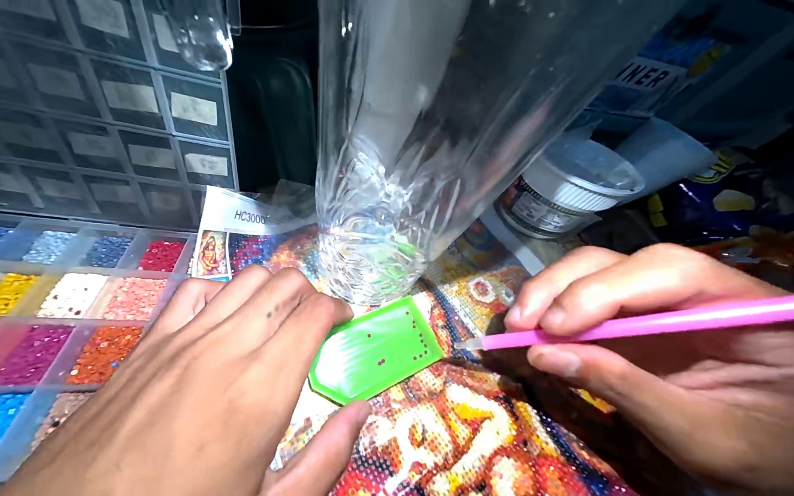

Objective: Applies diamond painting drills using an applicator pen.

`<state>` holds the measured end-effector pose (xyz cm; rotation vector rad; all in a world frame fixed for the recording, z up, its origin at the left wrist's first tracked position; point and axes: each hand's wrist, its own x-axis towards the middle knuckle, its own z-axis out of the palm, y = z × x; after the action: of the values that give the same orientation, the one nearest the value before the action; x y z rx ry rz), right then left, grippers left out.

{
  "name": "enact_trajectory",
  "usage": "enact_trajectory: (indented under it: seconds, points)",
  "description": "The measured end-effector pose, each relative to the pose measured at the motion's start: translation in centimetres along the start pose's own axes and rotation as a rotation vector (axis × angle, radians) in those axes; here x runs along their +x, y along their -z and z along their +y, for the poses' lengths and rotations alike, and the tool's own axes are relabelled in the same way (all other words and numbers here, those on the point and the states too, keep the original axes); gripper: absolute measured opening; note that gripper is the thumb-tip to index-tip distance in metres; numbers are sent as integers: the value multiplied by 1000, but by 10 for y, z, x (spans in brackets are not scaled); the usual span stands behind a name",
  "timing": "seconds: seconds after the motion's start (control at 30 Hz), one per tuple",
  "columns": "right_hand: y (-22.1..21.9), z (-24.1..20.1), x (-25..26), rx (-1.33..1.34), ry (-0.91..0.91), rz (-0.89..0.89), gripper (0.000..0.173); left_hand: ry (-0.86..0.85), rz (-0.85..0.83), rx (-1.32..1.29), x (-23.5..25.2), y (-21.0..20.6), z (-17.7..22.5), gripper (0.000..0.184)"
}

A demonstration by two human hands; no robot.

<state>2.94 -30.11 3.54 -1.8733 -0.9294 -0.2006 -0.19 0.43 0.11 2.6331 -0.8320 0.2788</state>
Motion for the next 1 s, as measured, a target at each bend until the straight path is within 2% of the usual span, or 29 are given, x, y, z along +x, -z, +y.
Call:
enact_trajectory:
  seconds: [0.53, 0.87, 1.0]
  points:
    - [-10, 9, 5, 46, 6, -38, 6, -48, -15, 8, 2, 0, 0, 54]
    - [-12, 13, 6, 59, 49, -144, 6, -45, -56, -34, 0, 2, -1, 56]
    - [-13, 12, 5, 42, 51, -160, 7, -45, -23, -18, 0, -1, -1, 55]
